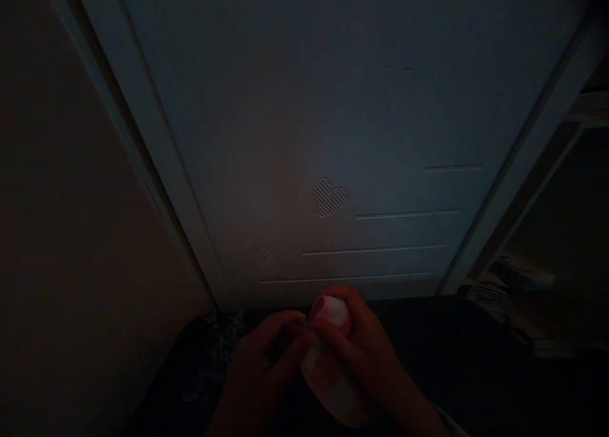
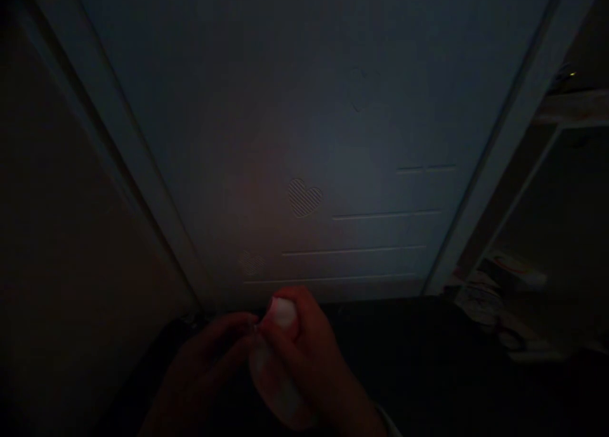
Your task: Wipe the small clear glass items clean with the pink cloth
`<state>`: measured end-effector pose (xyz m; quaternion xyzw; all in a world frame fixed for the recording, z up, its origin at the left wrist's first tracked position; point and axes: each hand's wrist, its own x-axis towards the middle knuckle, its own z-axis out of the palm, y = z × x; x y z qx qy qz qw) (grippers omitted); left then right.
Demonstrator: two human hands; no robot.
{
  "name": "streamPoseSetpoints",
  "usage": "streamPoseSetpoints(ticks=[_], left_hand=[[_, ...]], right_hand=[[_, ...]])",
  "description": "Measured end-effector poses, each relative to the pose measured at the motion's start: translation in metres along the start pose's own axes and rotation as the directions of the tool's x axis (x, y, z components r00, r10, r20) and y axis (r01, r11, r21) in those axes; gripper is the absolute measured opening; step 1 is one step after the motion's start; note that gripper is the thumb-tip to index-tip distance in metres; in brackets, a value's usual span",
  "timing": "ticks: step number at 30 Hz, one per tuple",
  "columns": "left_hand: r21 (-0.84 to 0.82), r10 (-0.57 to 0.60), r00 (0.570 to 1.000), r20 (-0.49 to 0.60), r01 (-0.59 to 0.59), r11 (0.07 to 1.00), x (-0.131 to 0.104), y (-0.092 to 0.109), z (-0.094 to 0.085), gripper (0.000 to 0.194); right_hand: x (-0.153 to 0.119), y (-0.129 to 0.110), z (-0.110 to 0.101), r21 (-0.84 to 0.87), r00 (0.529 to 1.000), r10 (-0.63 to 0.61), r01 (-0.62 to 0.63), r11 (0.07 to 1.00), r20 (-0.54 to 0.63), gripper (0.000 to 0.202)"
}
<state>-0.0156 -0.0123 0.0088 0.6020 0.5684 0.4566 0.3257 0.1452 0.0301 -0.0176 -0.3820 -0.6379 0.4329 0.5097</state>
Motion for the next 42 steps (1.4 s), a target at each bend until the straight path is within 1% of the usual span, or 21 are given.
streamPoseSetpoints(ticks=[7, 10, 13, 17, 20, 24, 26, 30, 34, 37, 39, 42], left_hand=[[0.023, 0.009, 0.999, -0.042, -0.008, 1.000, 0.001, 0.002, -0.001, 0.019], [0.046, 0.007, 0.999, -0.046, -0.005, 0.999, 0.001, 0.005, -0.002, 0.019], [0.049, 0.008, 0.999, -0.036, -0.006, 0.999, 0.001, 0.007, -0.001, 0.018], [0.037, 0.038, 0.996, -0.077, -0.035, 0.999, 0.000, 0.007, -0.001, 0.014], [0.051, 0.060, 0.996, -0.063, -0.056, 0.997, -0.001, 0.004, -0.003, 0.015], [0.087, 0.084, 0.994, -0.065, -0.078, 0.993, -0.001, -0.002, -0.006, 0.019], [0.098, 0.094, 0.993, -0.072, -0.087, 0.991, 0.000, -0.003, -0.005, 0.019], [0.111, 0.129, 0.987, -0.092, -0.119, 0.987, 0.001, -0.005, -0.004, 0.019], [0.118, 0.124, 0.984, -0.130, -0.109, 0.987, 0.000, -0.006, -0.002, 0.019], [0.108, 0.112, 0.979, -0.172, -0.094, 0.990, -0.001, -0.008, -0.001, 0.018], [0.094, 0.109, 0.976, -0.189, -0.093, 0.991, -0.001, -0.009, 0.000, 0.017], [0.089, 0.117, 0.979, -0.169, -0.103, 0.991, 0.000, -0.010, 0.000, 0.018]], right_hand=[[-0.003, -0.003, 0.000, -0.025, 0.994, -0.091, 0.092, 0.995, 0.058, 0.011], [-0.003, -0.002, 0.000, -0.011, 0.988, -0.133, 0.134, 0.991, 0.074, 0.020], [-0.003, 0.001, 0.000, 0.022, 0.990, -0.129, 0.128, 0.992, 0.062, 0.027], [-0.004, 0.007, 0.000, 0.088, 0.996, -0.089, 0.087, 0.992, 0.009, 0.025], [-0.003, 0.010, 0.001, 0.156, 0.997, -0.026, 0.038, 0.987, -0.078, 0.022], [0.001, 0.010, 0.001, 0.227, 0.963, 0.097, -0.039, 0.973, -0.251, 0.035], [0.002, 0.008, 0.001, 0.256, 0.955, 0.117, -0.045, 0.966, -0.273, 0.033], [0.004, 0.006, 0.002, 0.231, 0.961, 0.063, 0.001, 0.973, -0.271, 0.021], [0.002, 0.006, 0.003, 0.166, 0.970, -0.060, 0.101, 0.981, -0.236, 0.012], [0.001, 0.008, 0.002, 0.124, 0.968, -0.139, 0.167, 0.978, -0.207, 0.011], [0.001, 0.009, 0.002, 0.117, 0.969, -0.153, 0.178, 0.977, -0.194, 0.012], [0.002, 0.009, 0.003, 0.136, 0.971, -0.135, 0.163, 0.977, -0.198, 0.015]])
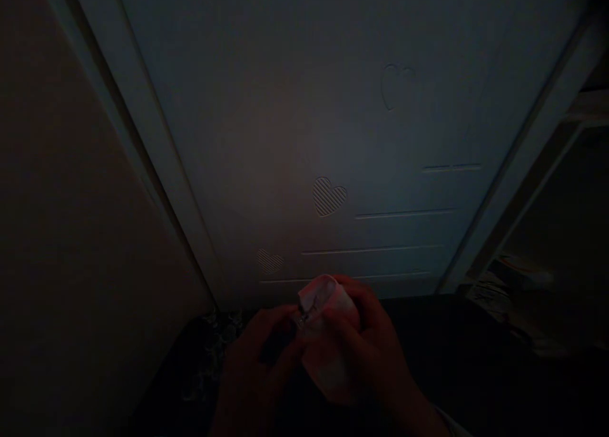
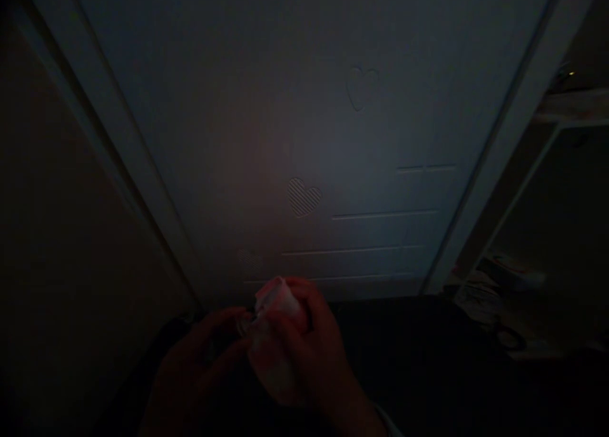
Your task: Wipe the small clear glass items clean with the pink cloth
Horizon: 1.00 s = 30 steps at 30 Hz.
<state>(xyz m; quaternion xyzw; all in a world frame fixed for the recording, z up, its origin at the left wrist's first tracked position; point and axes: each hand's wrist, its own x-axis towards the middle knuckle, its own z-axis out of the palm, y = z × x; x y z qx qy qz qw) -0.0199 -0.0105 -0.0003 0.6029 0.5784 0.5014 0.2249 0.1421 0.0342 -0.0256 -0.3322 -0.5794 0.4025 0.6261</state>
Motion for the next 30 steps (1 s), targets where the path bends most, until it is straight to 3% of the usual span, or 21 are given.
streamPoseSetpoints(ticks=[7, 13, 19, 30], left_hand=[[-0.007, -0.015, 1.000, 0.017, 0.015, 1.000, 0.0006, 0.0008, 0.0017, 0.021], [-0.019, -0.007, 1.000, 0.023, 0.007, 1.000, -0.0014, 0.0040, 0.0002, 0.021], [-0.097, -0.090, 0.996, -0.007, 0.088, 0.991, -0.0036, -0.0034, 0.0022, 0.026], [-0.197, -0.079, 0.997, 0.015, 0.081, 0.977, -0.0036, 0.0043, 0.0035, 0.025]], right_hand=[[0.0022, -0.0050, 0.0063, -0.034, 0.996, 0.050, -0.053, 0.998, -0.072, 0.027], [0.0012, -0.0067, 0.0026, -0.087, 1.000, -0.007, 0.007, 0.996, 0.010, 0.027], [0.0002, -0.0069, -0.0033, -0.103, 0.994, -0.050, 0.060, 0.993, 0.094, 0.030], [0.0014, -0.0055, 0.0021, -0.039, 0.999, 0.038, -0.038, 0.999, 0.008, 0.024]])
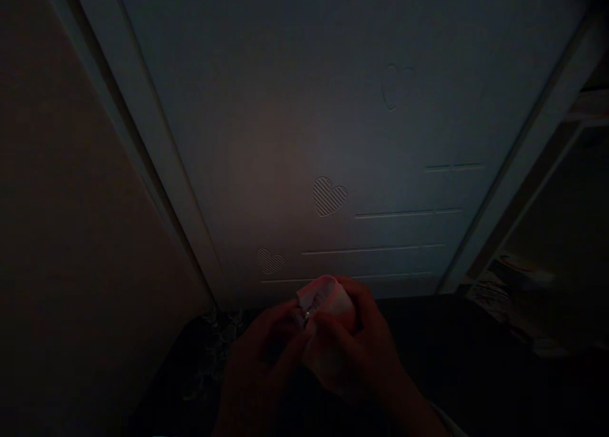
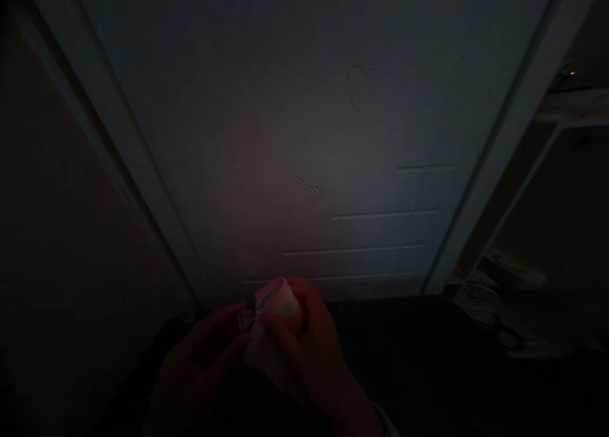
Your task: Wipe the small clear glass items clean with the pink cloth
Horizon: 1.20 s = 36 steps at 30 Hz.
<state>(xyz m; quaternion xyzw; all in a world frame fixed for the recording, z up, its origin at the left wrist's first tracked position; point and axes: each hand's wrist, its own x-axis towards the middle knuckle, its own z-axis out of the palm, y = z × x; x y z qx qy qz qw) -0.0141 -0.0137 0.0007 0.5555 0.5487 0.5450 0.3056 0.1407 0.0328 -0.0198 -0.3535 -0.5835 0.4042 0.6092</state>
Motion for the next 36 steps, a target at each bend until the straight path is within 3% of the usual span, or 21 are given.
streamPoseSetpoints(ticks=[11, 18, 36], left_hand=[[0.090, 0.061, 0.998, 0.007, -0.061, 0.994, 0.003, -0.009, 0.002, 0.027], [0.062, 0.053, 0.997, 0.049, -0.056, 0.996, 0.001, -0.014, 0.004, 0.031], [0.047, 0.035, 0.999, 0.042, -0.037, 0.998, 0.001, -0.010, 0.002, 0.026]], right_hand=[[0.000, 0.005, 0.006, 0.006, 0.992, 0.056, -0.055, 0.998, -0.115, 0.033], [0.000, 0.008, 0.007, -0.009, 0.985, 0.064, -0.067, 0.998, -0.158, 0.036], [0.001, -0.001, 0.008, -0.015, 0.988, 0.071, -0.074, 0.997, -0.141, 0.035]])
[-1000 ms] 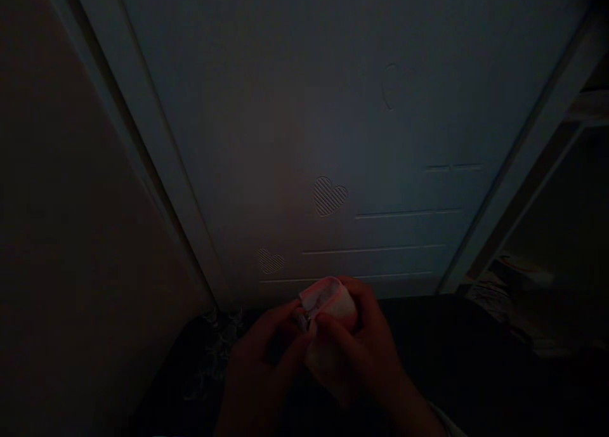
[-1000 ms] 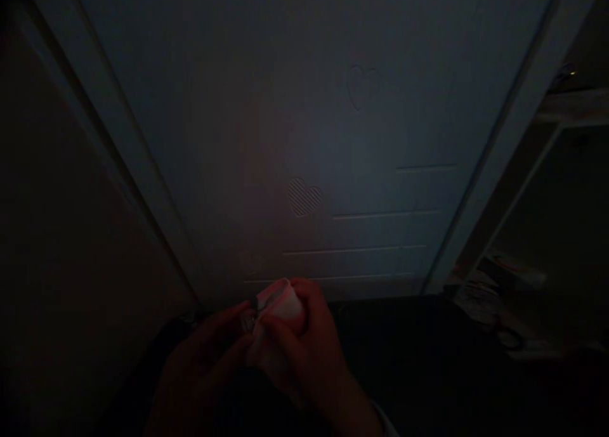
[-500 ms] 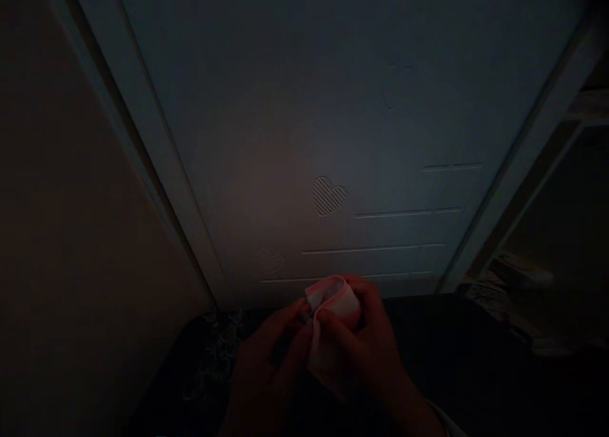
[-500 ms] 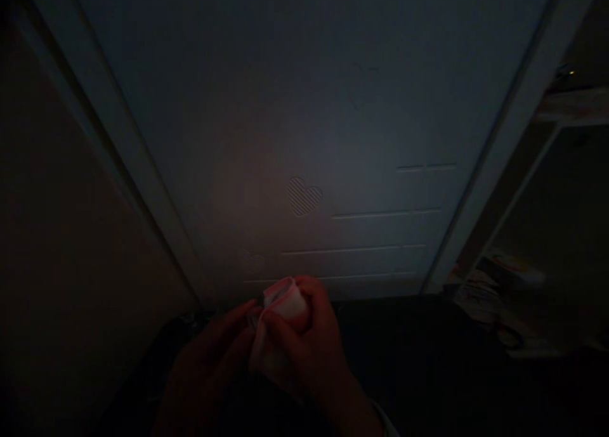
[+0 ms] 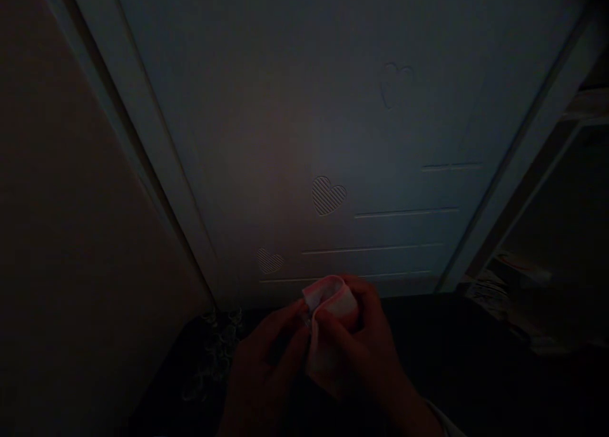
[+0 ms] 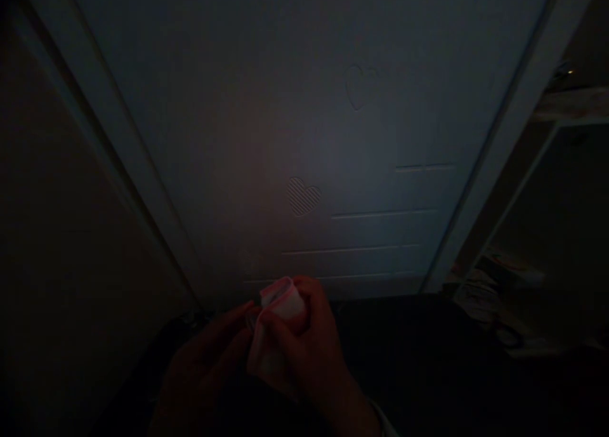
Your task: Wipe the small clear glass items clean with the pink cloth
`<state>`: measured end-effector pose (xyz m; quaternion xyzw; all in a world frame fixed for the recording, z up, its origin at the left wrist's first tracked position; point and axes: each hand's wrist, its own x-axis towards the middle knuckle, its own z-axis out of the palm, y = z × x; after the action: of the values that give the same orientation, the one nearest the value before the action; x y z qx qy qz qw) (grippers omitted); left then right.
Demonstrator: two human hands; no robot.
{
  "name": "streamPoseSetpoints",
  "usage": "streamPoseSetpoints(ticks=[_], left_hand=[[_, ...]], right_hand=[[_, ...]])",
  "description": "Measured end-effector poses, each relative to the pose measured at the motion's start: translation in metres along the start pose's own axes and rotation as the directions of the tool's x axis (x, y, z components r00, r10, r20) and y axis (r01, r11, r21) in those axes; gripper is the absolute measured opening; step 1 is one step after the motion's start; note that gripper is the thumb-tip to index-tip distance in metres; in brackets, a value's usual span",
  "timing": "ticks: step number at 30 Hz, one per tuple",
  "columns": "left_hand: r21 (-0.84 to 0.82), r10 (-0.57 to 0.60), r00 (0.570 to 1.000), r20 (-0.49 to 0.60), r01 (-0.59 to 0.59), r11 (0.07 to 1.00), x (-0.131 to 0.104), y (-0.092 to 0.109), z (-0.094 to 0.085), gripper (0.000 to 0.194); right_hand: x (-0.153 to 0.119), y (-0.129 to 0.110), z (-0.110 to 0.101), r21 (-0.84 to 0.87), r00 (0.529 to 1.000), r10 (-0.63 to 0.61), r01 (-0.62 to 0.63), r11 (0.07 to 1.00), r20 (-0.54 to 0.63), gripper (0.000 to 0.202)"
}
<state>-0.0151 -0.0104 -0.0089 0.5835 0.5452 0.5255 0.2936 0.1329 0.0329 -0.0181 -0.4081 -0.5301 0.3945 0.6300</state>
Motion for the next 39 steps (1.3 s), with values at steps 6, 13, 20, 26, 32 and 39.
streamPoseSetpoints(ticks=[6, 13, 20, 26, 32, 39], left_hand=[[-0.106, -0.035, 0.999, 0.004, 0.035, 0.994, 0.000, 0.002, 0.000, 0.025], [-0.169, -0.054, 0.997, -0.059, 0.043, 0.985, -0.001, 0.009, 0.006, 0.022], [-0.129, -0.026, 0.996, -0.086, 0.015, 0.992, -0.001, 0.013, 0.002, 0.023], [-0.073, 0.019, 0.984, -0.176, -0.033, 0.997, -0.002, 0.013, 0.005, 0.023], [0.041, 0.070, 0.985, -0.160, -0.064, 0.997, -0.004, 0.008, 0.004, 0.027], [0.022, 0.149, 0.983, -0.104, -0.148, 0.989, -0.005, 0.009, 0.004, 0.028]], right_hand=[[-0.001, 0.003, -0.001, 0.017, 0.998, -0.062, 0.062, 0.998, 0.009, 0.032], [0.000, 0.007, -0.006, 0.036, 0.981, -0.172, 0.169, 0.985, 0.087, 0.021], [0.000, 0.004, -0.011, 0.035, 0.971, -0.204, 0.201, 0.979, 0.121, 0.020], [-0.003, 0.006, -0.011, 0.056, 0.989, -0.118, 0.113, 0.992, 0.092, 0.021], [-0.004, 0.004, -0.007, 0.108, 1.000, -0.020, 0.018, 0.994, 0.012, 0.023], [-0.002, 0.000, -0.009, 0.121, 0.988, 0.004, -0.023, 0.992, 0.156, 0.025]])
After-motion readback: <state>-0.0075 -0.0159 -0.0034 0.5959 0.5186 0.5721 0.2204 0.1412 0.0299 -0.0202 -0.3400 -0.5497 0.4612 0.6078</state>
